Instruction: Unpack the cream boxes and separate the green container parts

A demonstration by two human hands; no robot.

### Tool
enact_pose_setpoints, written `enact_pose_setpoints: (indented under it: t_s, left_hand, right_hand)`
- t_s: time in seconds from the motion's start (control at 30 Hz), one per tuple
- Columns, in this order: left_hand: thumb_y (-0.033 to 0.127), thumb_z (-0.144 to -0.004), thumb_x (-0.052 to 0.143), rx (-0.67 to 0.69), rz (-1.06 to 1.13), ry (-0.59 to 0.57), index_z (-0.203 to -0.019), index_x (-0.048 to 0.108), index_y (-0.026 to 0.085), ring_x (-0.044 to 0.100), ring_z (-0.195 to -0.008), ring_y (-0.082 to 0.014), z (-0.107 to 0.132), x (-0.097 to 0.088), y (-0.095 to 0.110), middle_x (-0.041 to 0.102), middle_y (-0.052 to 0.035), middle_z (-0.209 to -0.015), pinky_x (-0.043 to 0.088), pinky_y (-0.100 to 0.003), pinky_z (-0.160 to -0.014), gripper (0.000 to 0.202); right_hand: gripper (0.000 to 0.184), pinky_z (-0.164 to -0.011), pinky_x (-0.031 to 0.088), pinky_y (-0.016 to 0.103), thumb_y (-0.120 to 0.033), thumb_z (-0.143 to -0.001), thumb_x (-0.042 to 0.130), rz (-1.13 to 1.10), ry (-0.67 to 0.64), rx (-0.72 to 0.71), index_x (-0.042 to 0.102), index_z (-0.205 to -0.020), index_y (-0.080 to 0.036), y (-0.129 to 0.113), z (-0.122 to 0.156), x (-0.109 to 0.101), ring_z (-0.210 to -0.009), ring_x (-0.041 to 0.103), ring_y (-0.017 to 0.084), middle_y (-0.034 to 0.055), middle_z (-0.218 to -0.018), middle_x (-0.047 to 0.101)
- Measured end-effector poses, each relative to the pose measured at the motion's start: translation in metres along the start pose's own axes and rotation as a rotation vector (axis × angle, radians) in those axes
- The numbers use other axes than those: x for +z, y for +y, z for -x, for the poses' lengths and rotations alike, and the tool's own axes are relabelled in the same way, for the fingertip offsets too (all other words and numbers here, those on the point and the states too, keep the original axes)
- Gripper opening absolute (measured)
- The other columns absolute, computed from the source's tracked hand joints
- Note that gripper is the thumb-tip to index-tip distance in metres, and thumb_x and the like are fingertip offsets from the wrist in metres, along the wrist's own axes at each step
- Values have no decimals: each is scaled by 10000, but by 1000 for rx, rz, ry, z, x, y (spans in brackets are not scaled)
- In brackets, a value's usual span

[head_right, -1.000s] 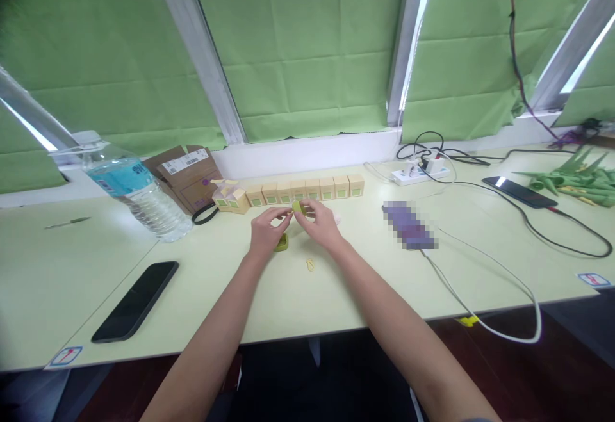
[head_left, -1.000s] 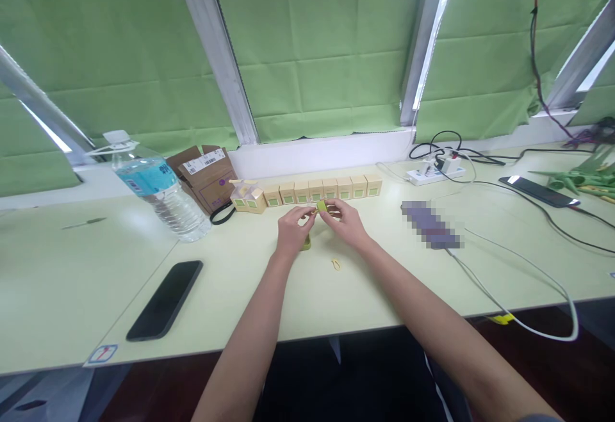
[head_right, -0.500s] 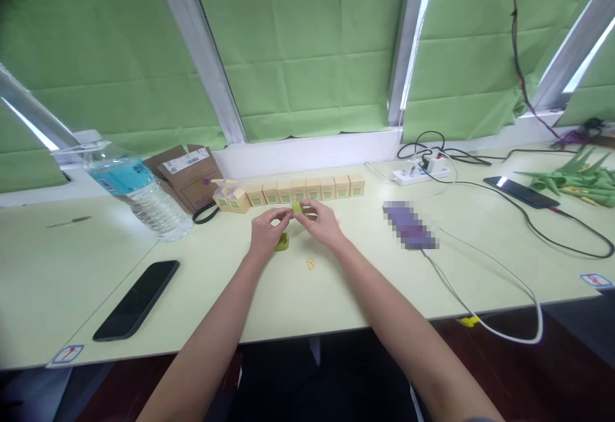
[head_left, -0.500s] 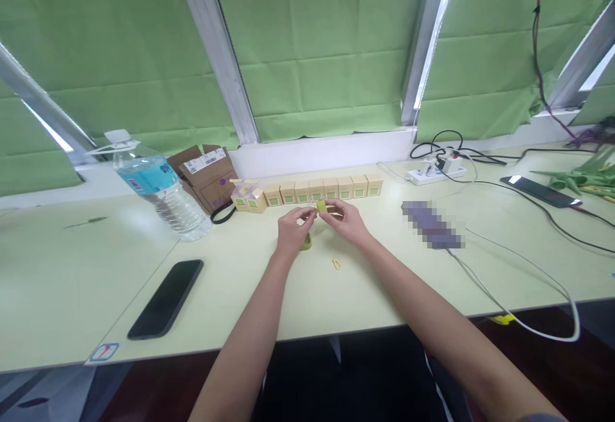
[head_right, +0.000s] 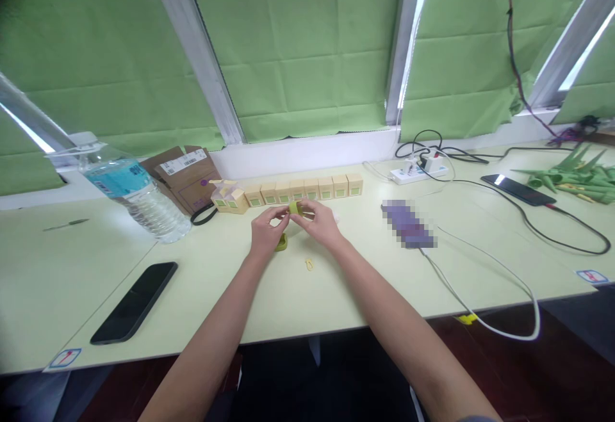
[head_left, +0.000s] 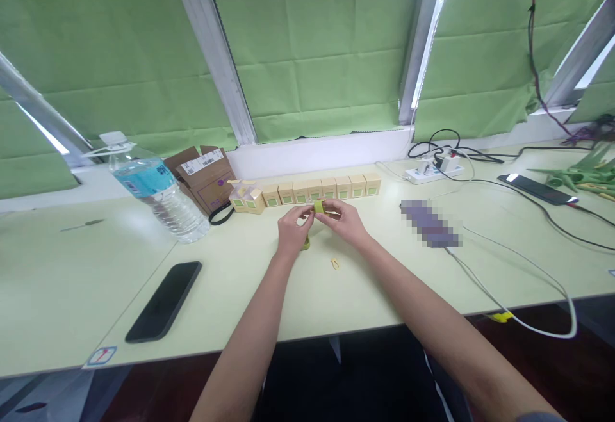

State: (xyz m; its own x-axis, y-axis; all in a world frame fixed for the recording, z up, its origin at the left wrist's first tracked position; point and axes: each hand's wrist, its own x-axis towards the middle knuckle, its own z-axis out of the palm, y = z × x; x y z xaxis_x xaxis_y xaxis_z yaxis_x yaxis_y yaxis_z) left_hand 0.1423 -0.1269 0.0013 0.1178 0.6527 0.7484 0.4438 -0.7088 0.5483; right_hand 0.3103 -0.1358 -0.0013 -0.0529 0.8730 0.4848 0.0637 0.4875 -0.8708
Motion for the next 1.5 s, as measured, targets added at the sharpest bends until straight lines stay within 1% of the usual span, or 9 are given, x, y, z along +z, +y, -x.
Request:
enact_pose_setpoints:
  t_s: [0.17,0.27,0.43,0.53,0.63,0.8,1.2,1.33,1.5]
  left_hand:
    - [143,-817,657,25,-14,-97,-1286,629,253,691,-996,-189,0,0,2,721,-69,-1179,576,-336,-818,483]
    - [120,-799,664,65,-36,-150,-1327,594,266,663,-1043,-186,0,0,5,689,-71,-1235,566,-330,-844,553]
    - [100,-812,653,107,-48,-149,-1286,617,259,639,-1068,-191,0,0,6,693,-65,-1205,545,-340,-886,501]
    - [153,-837,672,111,-45,-143,-1277,620,253,640,-1061,-191,0,0,5,697,-67,-1191,544,-341,-882,454]
    - [159,-828,687,93,-49,-132,-1276,618,250,647,-1039,-189,0,0,3,700,-69,-1182,547,-333,-852,462]
    - [135,-812,686,80,-63,-133,-1282,613,257,658,-1041,-191,1,0,1,707,-63,-1184,548,-328,-832,491]
    - [75,-826,623,135,-11,-206,-1291,611,275,623,-1200,-210,2,0,4,674,-55,-1292,539,-405,-993,507]
    - [52,-821,614,161,-14,-209,-1295,607,270,620,-1213,-211,2,0,6,674,-59,-1292,520,-429,-1041,522]
    - [60,-823,613,156,-25,-214,-1290,610,270,622,-1212,-216,2,0,5,673,-61,-1295,524,-436,-1040,512]
  right_hand:
    - [330,-991,582,401,-403,-796,756,39,17,-21,729,-1067,-216,-2,1,0,-1046,706,206,86,-1228,697]
    - [322,-989,582,396,-385,-793,757,48,12,-19,734,-1065,-214,-3,2,0,-1035,707,202,83,-1207,702]
    - [326,-962,587,380,-397,-792,757,75,-10,-28,735,-1067,-225,-3,3,0,-1017,704,198,76,-1174,706]
    - [267,-931,589,364,-425,-894,632,107,-17,-54,736,-1044,-230,-4,3,-2,-1032,693,196,69,-1174,707]
    - [285,-908,590,354,-418,-956,524,169,10,-74,738,-1010,-237,-2,2,-4,-1052,679,196,58,-1160,717]
    - [230,-908,598,360,-395,-913,590,186,47,-66,749,-963,-237,5,0,-5,-1069,677,202,62,-1180,709]
    - [74,-905,603,399,-282,-797,693,273,89,-41,753,-813,-241,1,0,-2,-1084,679,228,51,-1161,724]
    - [64,-906,602,406,-279,-791,695,274,88,-46,741,-799,-236,1,-1,-2,-1066,685,229,56,-1164,723]
    - [72,-906,602,400,-286,-795,692,280,92,-54,740,-805,-233,0,0,-2,-1060,686,224,57,-1160,723]
